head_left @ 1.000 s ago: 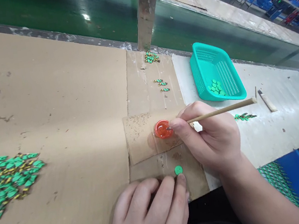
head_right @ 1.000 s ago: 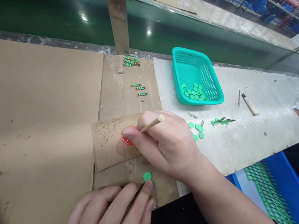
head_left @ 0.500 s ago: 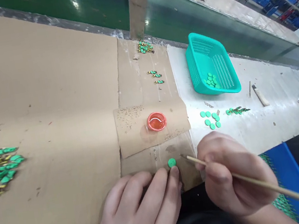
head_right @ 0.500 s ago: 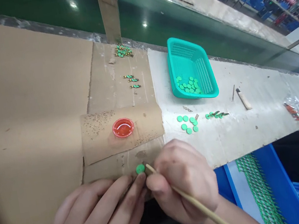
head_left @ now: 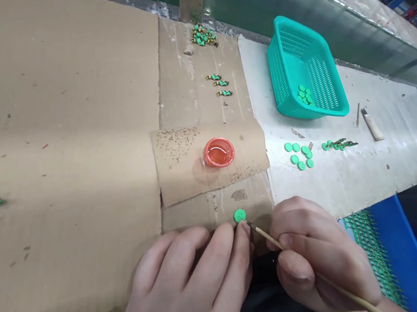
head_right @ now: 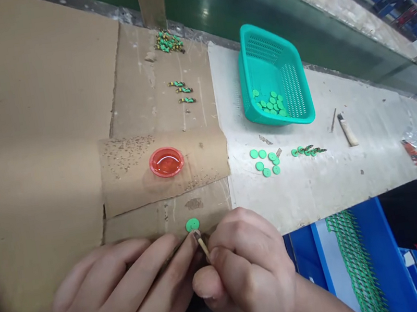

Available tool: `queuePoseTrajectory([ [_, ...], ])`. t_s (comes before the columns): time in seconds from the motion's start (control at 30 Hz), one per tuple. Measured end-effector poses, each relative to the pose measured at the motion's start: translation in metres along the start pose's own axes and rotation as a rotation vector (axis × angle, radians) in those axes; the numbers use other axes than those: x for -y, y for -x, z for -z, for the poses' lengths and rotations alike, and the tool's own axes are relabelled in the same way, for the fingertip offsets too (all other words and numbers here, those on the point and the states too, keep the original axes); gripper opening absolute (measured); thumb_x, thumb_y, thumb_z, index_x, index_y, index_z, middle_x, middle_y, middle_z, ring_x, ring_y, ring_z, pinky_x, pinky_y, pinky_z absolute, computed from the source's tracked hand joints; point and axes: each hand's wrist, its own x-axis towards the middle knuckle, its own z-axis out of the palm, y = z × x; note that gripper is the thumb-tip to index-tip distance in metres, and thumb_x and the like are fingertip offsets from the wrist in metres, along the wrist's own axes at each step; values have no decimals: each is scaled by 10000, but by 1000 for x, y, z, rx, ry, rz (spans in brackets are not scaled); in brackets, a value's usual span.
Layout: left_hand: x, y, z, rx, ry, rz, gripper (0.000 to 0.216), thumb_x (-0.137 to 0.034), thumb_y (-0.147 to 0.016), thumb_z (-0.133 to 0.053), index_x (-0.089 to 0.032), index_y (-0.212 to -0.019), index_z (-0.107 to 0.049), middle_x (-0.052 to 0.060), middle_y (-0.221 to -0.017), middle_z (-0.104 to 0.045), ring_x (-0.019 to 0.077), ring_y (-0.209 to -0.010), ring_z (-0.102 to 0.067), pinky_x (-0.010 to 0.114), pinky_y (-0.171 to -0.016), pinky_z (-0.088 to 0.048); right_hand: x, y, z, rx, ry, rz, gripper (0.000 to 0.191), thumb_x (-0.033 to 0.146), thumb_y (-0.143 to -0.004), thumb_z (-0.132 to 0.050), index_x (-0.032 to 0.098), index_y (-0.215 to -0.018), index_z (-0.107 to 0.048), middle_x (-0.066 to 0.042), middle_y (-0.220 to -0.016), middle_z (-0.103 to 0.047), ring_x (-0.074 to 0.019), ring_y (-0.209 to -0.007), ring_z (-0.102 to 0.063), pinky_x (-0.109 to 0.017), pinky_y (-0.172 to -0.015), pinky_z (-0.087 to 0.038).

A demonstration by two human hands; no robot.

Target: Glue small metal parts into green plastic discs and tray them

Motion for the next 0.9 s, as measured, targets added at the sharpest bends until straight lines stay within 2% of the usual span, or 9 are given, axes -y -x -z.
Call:
queuePoseTrajectory([
  [0.33, -1, 1, 1, -1, -42, 29, 187, -234, -1069, -785, -279, -1235, -859, 20, -1250, -875, 260, -1061, -723, 459, -943, -545, 1, 1, -5, 0, 19, -16, 303, 186, -1241, -562, 197, -944, -621, -22, -767, -705, -129, -675, -664, -270, -623, -640],
  [0.67, -2, -2, 1, 19, 4, 16, 191, -211, -1101, -746, -229, -1256, -855, 7, -1319, -884, 305, -1102, -689, 528, -962, -517, -2, -1, -7, -25, -19, -9, 297, 149, -1221, -567, 188, -934, -634, -16, -763, -684, -131, -662, -642, -272, -590, -616],
  [0.73, -2, -4, 0, 1, 4, 12, 199, -209, -1107, -746, -209, -1279, -845, 13, -1293, -889, 301, -1088, -682, 523, -945, -512, -3, 2, -8, -77, -60, -7, 231, 129, -1205, -575, 173, -997, -665, -20, -790, -683, -142, -663, -638, -294, -571, -611],
  [0.83, -2, -7, -3, -34, -1, 27, 230, -187, -1104, -752, -162, -1322, -820, 28, -1232, -896, 297, -1057, -670, 519, -913, -505, -4, 4, -7, -209, -73, -43, 133, 107, -1193, -576, 184, -1200, -685, 1, -830, -681, -151, -638, -626, -314, -539, -585],
  [0.9, -3, -8, -5, -47, -1, 37, 240, -163, -1085, -773, -146, -1321, -814, 32, -1196, -895, 292, -1035, -664, 515, -905, -508, -6, -3, -4, -175, -35, -11, 198, 93, -1201, -529, 199, -1300, -664, 8, -839, -676, -165, -636, -641, -331, -538, -582],
])
